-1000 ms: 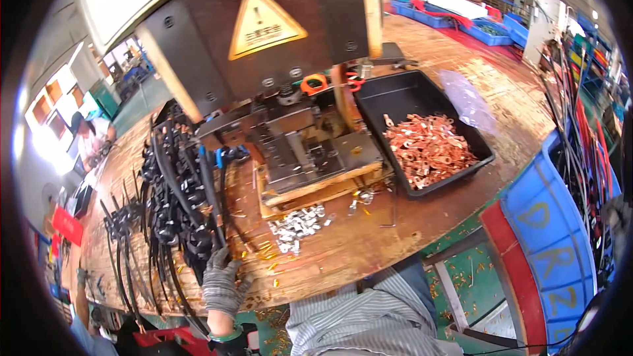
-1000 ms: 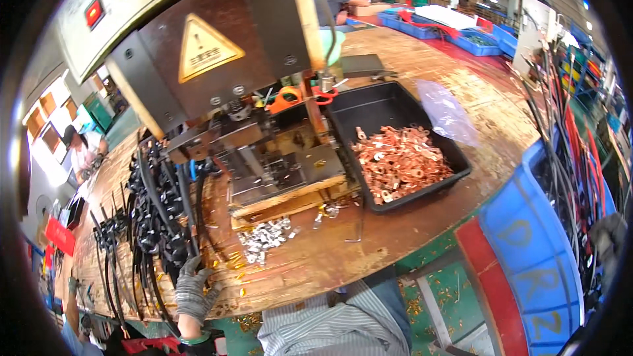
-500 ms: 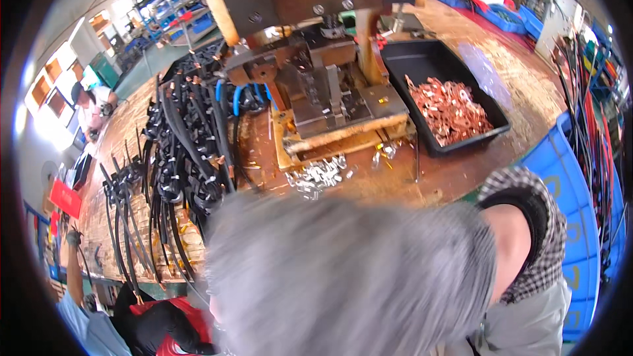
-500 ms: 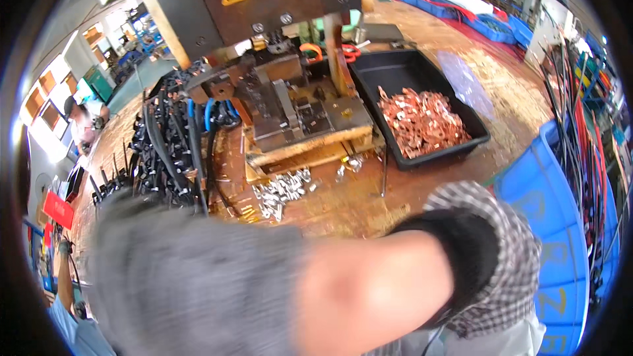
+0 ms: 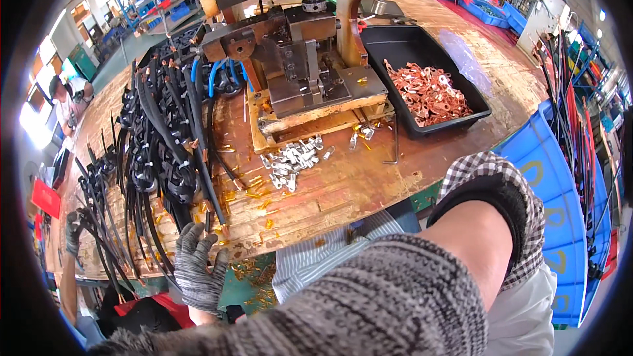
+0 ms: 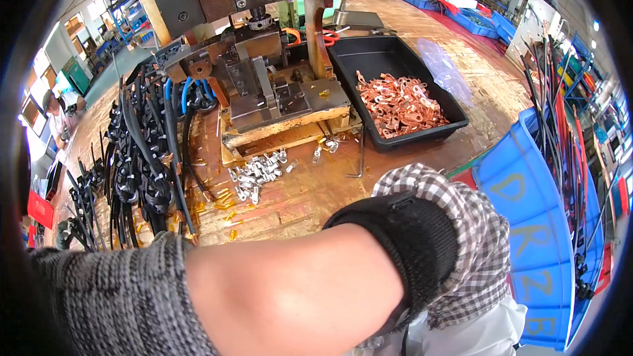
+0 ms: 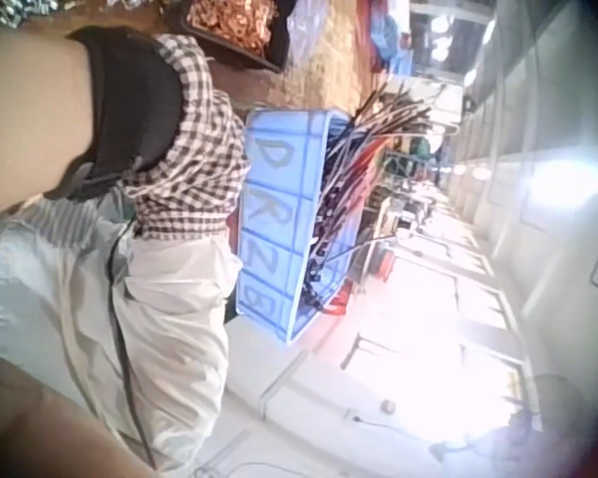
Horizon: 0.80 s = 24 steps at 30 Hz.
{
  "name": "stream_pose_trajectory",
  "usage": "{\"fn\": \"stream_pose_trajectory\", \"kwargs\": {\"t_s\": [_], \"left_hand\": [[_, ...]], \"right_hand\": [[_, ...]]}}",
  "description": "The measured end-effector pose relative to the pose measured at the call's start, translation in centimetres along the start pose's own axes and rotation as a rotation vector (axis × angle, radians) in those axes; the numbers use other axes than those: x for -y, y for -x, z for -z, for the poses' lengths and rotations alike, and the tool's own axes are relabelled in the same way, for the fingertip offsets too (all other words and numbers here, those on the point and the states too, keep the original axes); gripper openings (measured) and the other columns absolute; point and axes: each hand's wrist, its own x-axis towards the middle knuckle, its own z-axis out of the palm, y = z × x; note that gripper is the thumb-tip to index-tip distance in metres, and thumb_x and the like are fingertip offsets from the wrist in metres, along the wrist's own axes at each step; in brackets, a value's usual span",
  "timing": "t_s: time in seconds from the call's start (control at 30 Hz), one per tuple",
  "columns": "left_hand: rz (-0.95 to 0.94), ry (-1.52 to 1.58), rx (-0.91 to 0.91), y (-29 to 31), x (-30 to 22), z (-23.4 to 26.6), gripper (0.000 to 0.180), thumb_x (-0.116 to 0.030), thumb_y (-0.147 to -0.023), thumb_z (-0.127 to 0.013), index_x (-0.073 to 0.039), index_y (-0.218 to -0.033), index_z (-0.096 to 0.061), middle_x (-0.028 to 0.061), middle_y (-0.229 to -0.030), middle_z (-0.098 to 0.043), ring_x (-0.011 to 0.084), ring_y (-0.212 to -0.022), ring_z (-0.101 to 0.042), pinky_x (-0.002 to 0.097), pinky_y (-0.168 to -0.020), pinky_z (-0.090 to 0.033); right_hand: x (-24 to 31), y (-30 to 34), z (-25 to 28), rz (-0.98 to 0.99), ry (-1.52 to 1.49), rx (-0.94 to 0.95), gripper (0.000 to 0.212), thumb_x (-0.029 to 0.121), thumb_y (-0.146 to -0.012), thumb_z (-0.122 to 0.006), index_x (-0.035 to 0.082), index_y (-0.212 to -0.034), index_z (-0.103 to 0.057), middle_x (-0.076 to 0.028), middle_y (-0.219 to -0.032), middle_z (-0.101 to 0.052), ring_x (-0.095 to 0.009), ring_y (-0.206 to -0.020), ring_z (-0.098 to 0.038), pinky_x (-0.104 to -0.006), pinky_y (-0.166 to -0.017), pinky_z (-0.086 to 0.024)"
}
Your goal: The recorder is crimping metal terminals onto the ends of large black electrical cables using a manual crimping press machine at a workstation.
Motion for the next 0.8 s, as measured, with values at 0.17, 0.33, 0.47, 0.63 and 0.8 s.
{"fn": "stream_pose_trajectory", "kwargs": {"t_s": [0.17, 0.33, 0.47, 0.63, 0.8], "left_hand": [[-0.028, 0.008, -0.034, 0.1, -0.4, 0.0, 0.033, -0.006, -0.062, -0.070, -0.006, -0.094, -0.062, 0.0131, -0.113, -0.054, 0.0326, -0.112, -0.047, 0.0398, -0.092, -0.041], [0.313, 0.329, -0.025, 1.9, 1.9, -1.2, 0.032, -0.003, -0.061, -0.067, -0.005, -0.092, -0.062, 0.0135, -0.112, -0.054, 0.0329, -0.112, -0.047, 0.0398, -0.092, -0.040], [0.304, 0.372, -0.055, 1.9, 2.0, -0.9, 0.027, -0.008, -0.063, -0.068, -0.007, -0.089, -0.061, 0.0125, -0.108, -0.055, 0.0325, -0.108, -0.049, 0.0410, -0.088, -0.042], [0.035, -0.091, -0.075, 1.0, -0.5, 1.7, 0.023, -0.013, -0.065, -0.069, -0.008, -0.086, -0.062, 0.0104, -0.104, -0.057, 0.0317, -0.104, -0.052, 0.0407, -0.085, -0.044], [0.026, -0.090, -0.035, 0.0, 0.8, 1.0, 0.023, -0.018, -0.069, -0.068, -0.009, -0.089, -0.063, 0.0106, -0.105, -0.056, 0.0311, -0.105, -0.051, 0.0405, -0.085, -0.044]], "right_hand": [[0.6, 0.9, 0.3, -0.015, -0.044, -0.005, 0.018, 0.026, -0.063, -0.058, 0.012, -0.074, -0.056, 0.000, -0.063, -0.051, -0.018, -0.052, -0.051, -0.0329, -0.044, -0.038], [0.6, 1.3, 0.5, -0.034, -0.103, 0.002, 0.019, 0.025, -0.065, -0.058, 0.012, -0.078, -0.057, -0.001, -0.065, -0.053, -0.019, -0.053, -0.052, -0.0325, -0.043, -0.039], [0.2, 1.7, 1.3, -0.098, -0.119, 0.003, 0.019, 0.025, -0.067, -0.058, 0.012, -0.081, -0.058, -0.001, -0.067, -0.055, -0.019, -0.053, -0.053, -0.0321, -0.043, -0.040], [-1.0, 3.2, 3.4, -0.308, 0.030, 0.032, 0.020, 0.025, -0.070, -0.057, 0.011, -0.084, -0.060, -0.002, -0.069, -0.057, -0.019, -0.053, -0.054, -0.0316, -0.043, -0.041], [-0.7, 7.4, 4.5, -0.496, 0.597, 0.118, 0.008, 0.026, -0.072, -0.060, 0.019, -0.075, -0.057, 0.002, -0.066, -0.051, -0.018, -0.052, -0.050, -0.0359, -0.045, -0.039]]}}
